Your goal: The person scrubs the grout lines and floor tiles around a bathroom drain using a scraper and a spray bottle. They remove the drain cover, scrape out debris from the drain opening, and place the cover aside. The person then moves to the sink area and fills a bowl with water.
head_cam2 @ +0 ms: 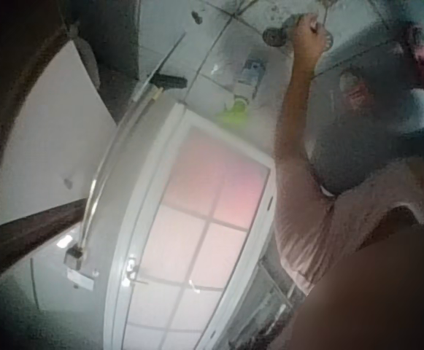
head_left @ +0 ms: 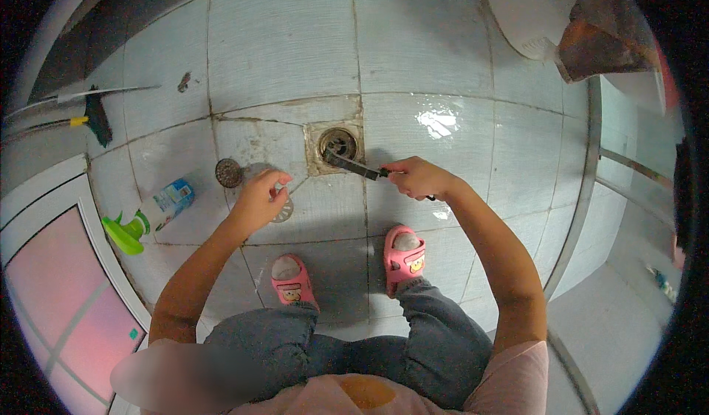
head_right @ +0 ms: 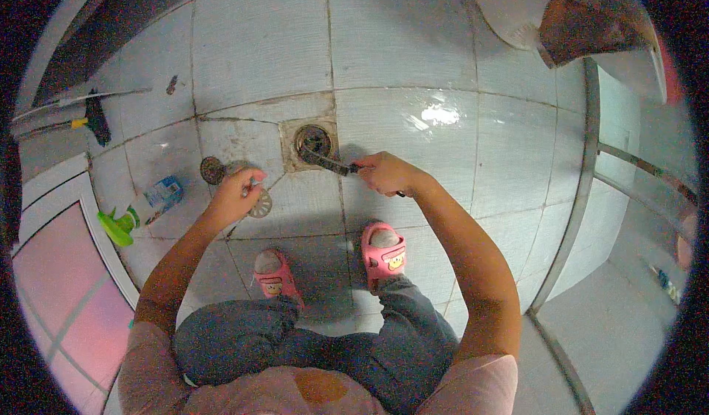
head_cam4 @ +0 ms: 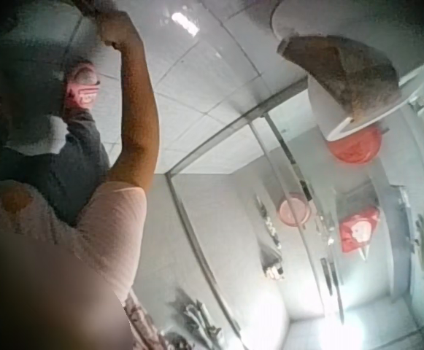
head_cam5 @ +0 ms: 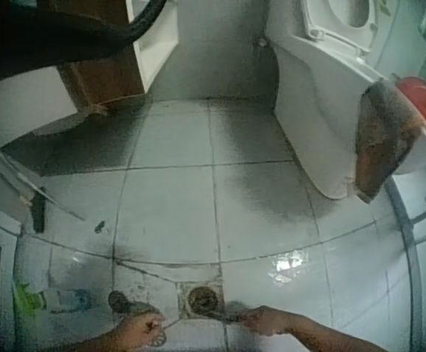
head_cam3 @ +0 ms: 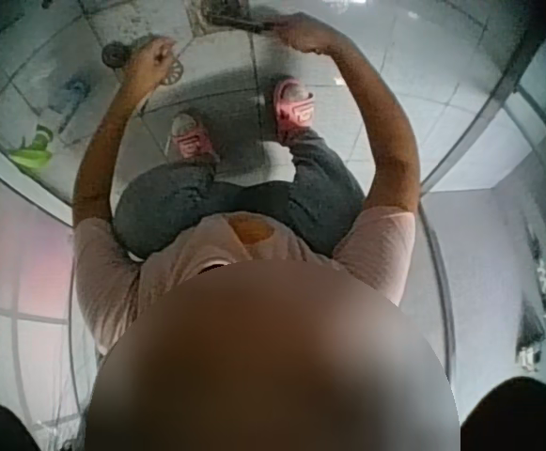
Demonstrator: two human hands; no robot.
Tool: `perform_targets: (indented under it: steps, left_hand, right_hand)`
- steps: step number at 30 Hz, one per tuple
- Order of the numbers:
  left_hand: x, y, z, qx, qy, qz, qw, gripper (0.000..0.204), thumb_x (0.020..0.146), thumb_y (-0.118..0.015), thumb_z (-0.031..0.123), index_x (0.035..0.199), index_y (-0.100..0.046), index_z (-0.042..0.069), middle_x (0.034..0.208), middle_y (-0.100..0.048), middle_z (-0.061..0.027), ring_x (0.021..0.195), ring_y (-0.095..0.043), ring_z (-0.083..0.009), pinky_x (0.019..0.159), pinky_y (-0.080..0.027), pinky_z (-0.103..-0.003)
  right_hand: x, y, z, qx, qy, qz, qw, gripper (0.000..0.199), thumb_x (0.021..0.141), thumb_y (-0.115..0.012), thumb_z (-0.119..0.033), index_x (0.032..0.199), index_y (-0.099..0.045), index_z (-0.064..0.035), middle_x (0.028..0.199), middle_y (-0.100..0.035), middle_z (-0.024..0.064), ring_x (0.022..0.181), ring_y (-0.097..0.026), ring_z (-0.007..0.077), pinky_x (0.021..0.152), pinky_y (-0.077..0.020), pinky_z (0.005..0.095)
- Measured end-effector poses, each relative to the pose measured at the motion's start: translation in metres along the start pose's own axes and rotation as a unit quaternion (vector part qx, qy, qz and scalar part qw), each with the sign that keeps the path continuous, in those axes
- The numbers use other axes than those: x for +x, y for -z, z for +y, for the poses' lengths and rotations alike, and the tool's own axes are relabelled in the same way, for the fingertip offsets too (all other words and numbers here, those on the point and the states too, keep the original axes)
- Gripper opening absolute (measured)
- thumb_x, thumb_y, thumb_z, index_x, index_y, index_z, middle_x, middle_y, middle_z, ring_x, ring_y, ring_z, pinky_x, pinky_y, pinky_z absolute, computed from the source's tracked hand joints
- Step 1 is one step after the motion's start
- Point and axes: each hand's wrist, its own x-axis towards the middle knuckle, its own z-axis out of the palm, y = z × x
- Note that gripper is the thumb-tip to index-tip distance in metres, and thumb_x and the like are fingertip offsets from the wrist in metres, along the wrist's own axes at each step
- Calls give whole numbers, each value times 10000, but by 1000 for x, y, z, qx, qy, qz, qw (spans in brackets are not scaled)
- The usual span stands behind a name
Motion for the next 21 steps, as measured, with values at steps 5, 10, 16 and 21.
perform_targets:
  steps: [5, 10, 16, 21]
  left_hand:
    - [-5, -2, -7, -7, 0, 21, 1000, 222, 750, -567, 62, 969, -560, 25, 834, -590, -97, 662, -549, -173, 612, -444, -290]
    - [-17, 9, -21, 2, -16, 75, 997, 237, 738, -570, 53, 973, -550, 36, 861, -565, -88, 611, -547, -176, 570, -446, -269]
    - [-15, 49, -57, 10, 33, 300, 953, 417, 736, -569, 39, 1143, -480, 63, 895, -537, -110, 615, -539, -192, 575, -448, -297]
    - [4, 101, -74, 164, 87, 420, 888, 566, 697, -551, 41, 1240, -400, 89, 966, -480, -152, 828, -511, -291, 703, -431, -374]
  right_hand:
    - [-15, 4, 2, 56, -15, 4, 998, 357, 847, -433, -166, 1185, -496, -68, 570, -379, -31, 463, -316, 53, 384, -258, 209]
    - [-15, -4, -20, 106, 58, -11, 993, 345, 868, -445, -166, 1194, -482, -59, 566, -382, -37, 469, -331, 47, 400, -273, 206]
    - [57, -56, -98, -29, 225, 127, 966, 336, 876, -459, -180, 1197, -481, -84, 588, -447, -17, 494, -396, 68, 439, -331, 225]
    - [132, -100, -176, -60, 305, 162, 936, 319, 859, -462, -161, 1156, -509, -58, 615, -491, 16, 535, -434, 87, 493, -371, 241]
